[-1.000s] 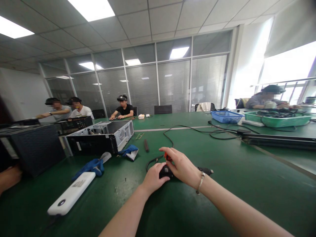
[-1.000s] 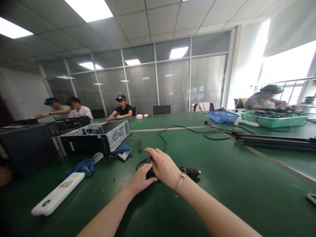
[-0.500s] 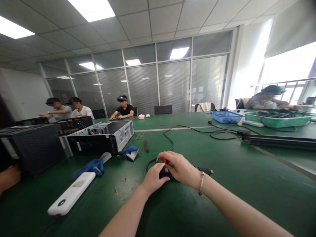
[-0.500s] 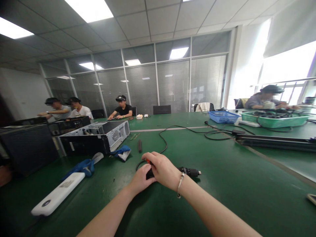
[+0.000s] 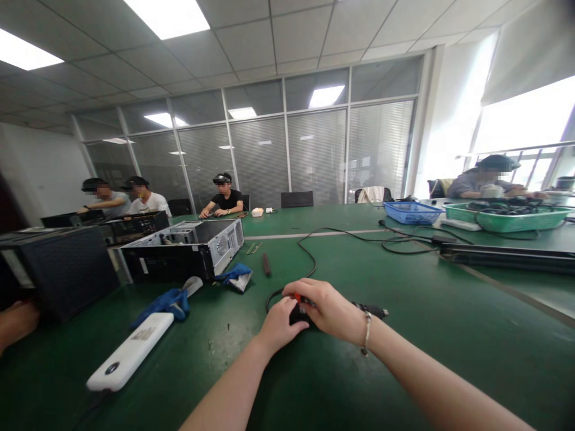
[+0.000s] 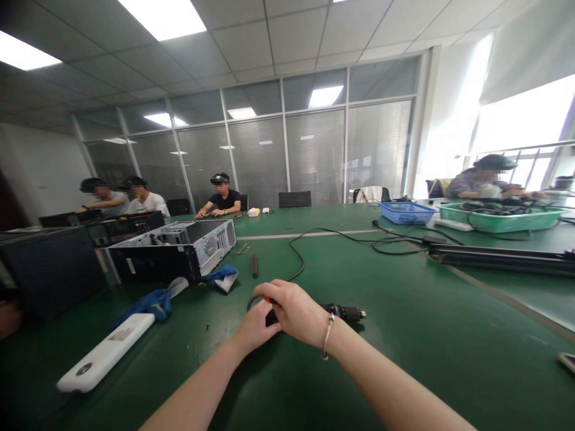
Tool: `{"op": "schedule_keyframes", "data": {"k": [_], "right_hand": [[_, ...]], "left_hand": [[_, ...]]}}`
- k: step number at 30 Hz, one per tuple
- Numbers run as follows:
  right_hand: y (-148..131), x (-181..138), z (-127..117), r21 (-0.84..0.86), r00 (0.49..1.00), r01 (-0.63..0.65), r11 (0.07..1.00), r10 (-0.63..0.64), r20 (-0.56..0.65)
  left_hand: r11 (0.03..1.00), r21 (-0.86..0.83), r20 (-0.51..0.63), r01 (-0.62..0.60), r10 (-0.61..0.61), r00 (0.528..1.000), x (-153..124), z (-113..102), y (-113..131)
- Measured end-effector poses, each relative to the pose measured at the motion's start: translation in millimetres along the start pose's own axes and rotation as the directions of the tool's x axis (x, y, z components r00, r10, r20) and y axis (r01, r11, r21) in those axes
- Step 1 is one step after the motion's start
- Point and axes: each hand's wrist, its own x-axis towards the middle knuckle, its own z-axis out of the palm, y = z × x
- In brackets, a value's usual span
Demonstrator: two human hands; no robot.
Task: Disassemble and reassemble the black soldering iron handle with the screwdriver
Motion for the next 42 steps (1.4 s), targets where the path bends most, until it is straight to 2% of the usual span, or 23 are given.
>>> {"op": "schedule_keyframes", "data": {"k": [3, 8, 11, 15, 21, 28, 36, 42], "right_hand": [[-1, 0, 0, -0.030, 0.999, 0.023, 0.999, -0.022, 0.036], [4, 1, 3, -0.210, 0.996, -0.089, 0.974, 0.088, -0.014], [8, 2, 3, -0.273, 0.994, -0.104, 0.956, 0.094, -0.049], [10, 1, 1, -0.229, 0.989, -0.100, 0.968, 0.073, -0.125], [5, 0, 2, -0.079, 0.996, -0.056, 0.995, 0.051, -0.069], [9, 1, 9, -0.198, 0.992, -0.095, 0.976, 0.076, -0.098], [8, 0, 9, -0.096, 0.996, -0.053, 0.994, 0.046, -0.071], [9, 0, 8, -0.203, 0.989, -0.134, 0.970, 0.117, -0.093]], "left_hand": [[1.000, 0.007, 0.001, 0.013, -0.013, 1.000, 0, 1, -1], [0.999, -0.039, -0.015, 0.004, -0.005, 1.000, -1, -1, 2], [0.998, -0.056, -0.017, 0.002, -0.003, 1.000, -1, -3, 5], [0.998, -0.056, -0.010, 0.002, -0.002, 1.000, 0, -3, 6], [1.000, -0.027, -0.005, 0.001, -0.001, 1.000, 1, -3, 6], [0.999, -0.035, -0.013, -0.010, 0.009, 1.000, 0, -2, 4], [0.999, -0.036, -0.022, 0.000, -0.001, 1.000, 0, -2, 4], [0.999, -0.036, -0.015, -0.019, 0.018, 1.000, 0, -4, 7]]}}
